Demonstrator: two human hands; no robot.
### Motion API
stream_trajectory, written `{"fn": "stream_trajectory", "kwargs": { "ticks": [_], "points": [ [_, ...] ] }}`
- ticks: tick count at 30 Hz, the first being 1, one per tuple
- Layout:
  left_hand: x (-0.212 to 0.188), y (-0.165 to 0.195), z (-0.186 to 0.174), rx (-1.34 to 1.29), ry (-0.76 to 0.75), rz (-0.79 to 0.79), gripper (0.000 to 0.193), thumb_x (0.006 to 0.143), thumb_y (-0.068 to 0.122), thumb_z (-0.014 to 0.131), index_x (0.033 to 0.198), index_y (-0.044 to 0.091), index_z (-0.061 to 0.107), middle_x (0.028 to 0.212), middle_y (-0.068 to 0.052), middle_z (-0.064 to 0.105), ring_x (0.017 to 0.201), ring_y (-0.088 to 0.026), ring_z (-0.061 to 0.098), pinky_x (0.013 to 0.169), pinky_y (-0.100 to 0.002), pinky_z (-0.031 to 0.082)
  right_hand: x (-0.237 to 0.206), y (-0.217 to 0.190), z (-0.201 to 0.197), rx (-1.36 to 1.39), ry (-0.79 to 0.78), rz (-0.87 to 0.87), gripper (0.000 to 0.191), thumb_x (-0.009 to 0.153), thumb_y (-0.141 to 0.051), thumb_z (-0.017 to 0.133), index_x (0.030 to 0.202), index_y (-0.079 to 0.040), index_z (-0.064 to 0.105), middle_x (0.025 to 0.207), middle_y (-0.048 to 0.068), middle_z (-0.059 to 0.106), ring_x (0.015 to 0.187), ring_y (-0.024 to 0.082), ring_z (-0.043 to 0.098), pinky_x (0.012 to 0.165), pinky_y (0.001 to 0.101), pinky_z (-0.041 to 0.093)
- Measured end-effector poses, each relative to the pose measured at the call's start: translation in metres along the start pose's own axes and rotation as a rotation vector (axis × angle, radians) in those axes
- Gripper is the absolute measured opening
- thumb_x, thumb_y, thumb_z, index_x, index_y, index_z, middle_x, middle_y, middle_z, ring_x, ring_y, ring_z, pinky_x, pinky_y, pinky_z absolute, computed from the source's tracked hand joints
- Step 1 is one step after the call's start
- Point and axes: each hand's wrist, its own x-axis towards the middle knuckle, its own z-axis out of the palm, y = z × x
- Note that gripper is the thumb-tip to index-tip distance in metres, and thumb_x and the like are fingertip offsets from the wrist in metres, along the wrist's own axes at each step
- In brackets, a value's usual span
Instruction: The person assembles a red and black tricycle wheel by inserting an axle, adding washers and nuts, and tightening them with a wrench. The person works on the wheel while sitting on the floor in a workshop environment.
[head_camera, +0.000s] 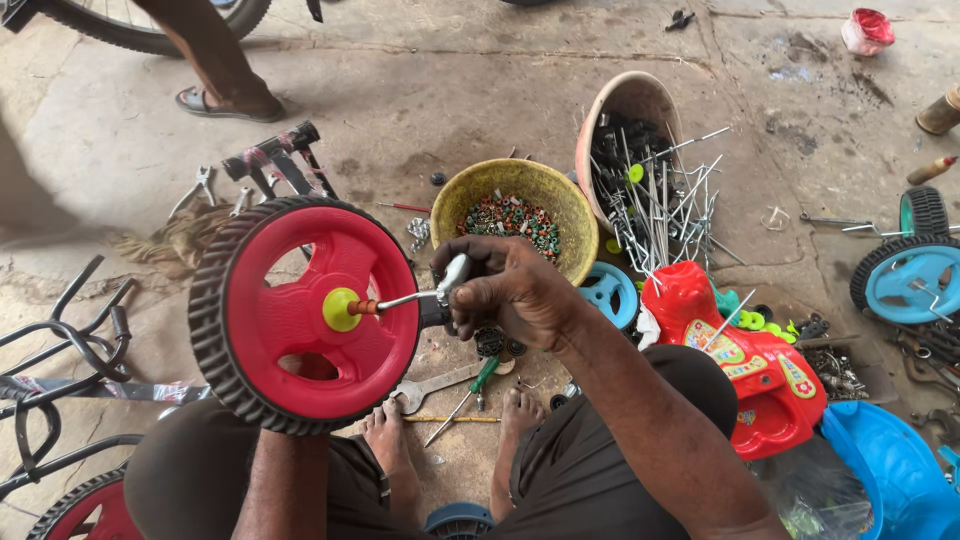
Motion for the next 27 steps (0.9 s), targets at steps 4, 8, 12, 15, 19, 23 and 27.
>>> {"fn": "stream_trajectory", "kwargs": {
  "ticks": [4, 8, 12, 15, 19, 23, 27],
  "points": [
    [0.001, -0.002, 0.01, 0.0, -0.025, -0.001, 0.049, 0.104, 0.051, 0.053, 0.103, 0.003, 0.06, 0.094, -0.01, 0.064, 0.078, -0.021, 0.062, 0.065, -0.036, 0.051, -0.002, 0.0, -0.001, 0.093, -0.01, -0.036, 0.039, 0.084, -0.005, 0.083, 0.116, 0.004, 0.064, 0.084, 0.012, 0.072, 0.067, 0.023, 0.074, 0.062, 0.0374, 0.063],
    [0.002, -0.004, 0.02, -0.003, -0.052, -0.006, 0.049, 0.104, 0.051, 0.052, 0.105, 0.003, 0.06, 0.095, -0.011, 0.065, 0.08, -0.021, 0.062, 0.067, -0.037, 0.052, -0.005, 0.006, -0.006, 0.081, 0.051, -0.054, 0.036, 0.082, -0.007, 0.084, 0.111, 0.003, 0.065, 0.083, 0.01, 0.072, 0.065, 0.021, 0.072, 0.059, 0.0367, 0.063],
    [0.004, -0.005, 0.027, -0.01, -0.077, -0.011, 0.049, 0.104, 0.051, 0.052, 0.106, 0.003, 0.06, 0.097, -0.011, 0.065, 0.081, -0.022, 0.063, 0.068, -0.037, 0.052, -0.004, 0.015, -0.011, 0.13, 0.095, -0.095, 0.035, 0.087, -0.011, 0.087, 0.111, 0.004, 0.066, 0.078, 0.006, 0.067, 0.061, 0.013, 0.065, 0.055, 0.0333, 0.06],
    [0.006, -0.002, 0.03, -0.023, -0.104, -0.008, 0.049, 0.104, 0.051, 0.052, 0.107, 0.003, 0.06, 0.098, -0.011, 0.065, 0.082, -0.022, 0.063, 0.069, -0.038, 0.052, 0.0, 0.016, -0.014, 0.099, 0.104, -0.128, 0.036, 0.086, -0.012, 0.087, 0.111, 0.003, 0.067, 0.078, 0.007, 0.066, 0.063, 0.013, 0.065, 0.058, 0.0342, 0.063],
    [0.012, 0.011, 0.033, -0.041, -0.152, -0.001, 0.05, 0.104, 0.052, 0.051, 0.108, 0.003, 0.06, 0.099, -0.012, 0.065, 0.084, -0.023, 0.063, 0.071, -0.038, 0.052, 0.006, 0.014, -0.017, -0.75, 0.103, -0.483, 0.046, 0.085, -0.023, 0.083, 0.122, -0.002, 0.065, 0.097, 0.009, 0.07, 0.081, 0.016, 0.071, 0.07, 0.031, 0.064],
    [0.008, 0.024, 0.029, -0.044, -0.199, -0.004, 0.05, 0.104, 0.052, 0.051, 0.11, 0.003, 0.06, 0.101, -0.012, 0.065, 0.085, -0.023, 0.063, 0.072, -0.039, 0.052, 0.009, 0.027, -0.014, -1.45, 0.102, -0.901, 0.042, 0.089, -0.025, 0.086, 0.12, -0.005, 0.065, 0.104, 0.011, 0.071, 0.091, 0.021, 0.071, 0.077, 0.0333, 0.061],
    [0.007, 0.032, 0.032, -0.047, -0.263, -0.042, 0.051, 0.104, 0.052, 0.05, 0.111, 0.003, 0.06, 0.102, -0.013, 0.065, 0.087, -0.024, 0.063, 0.074, -0.039, 0.053, 0.01, 0.034, -0.014, -1.472, 0.191, -0.898, 0.043, 0.089, -0.023, 0.088, 0.122, -0.003, 0.069, 0.099, 0.01, 0.073, 0.083, 0.015, 0.071, 0.072, 0.0304, 0.061]
  ]
}}
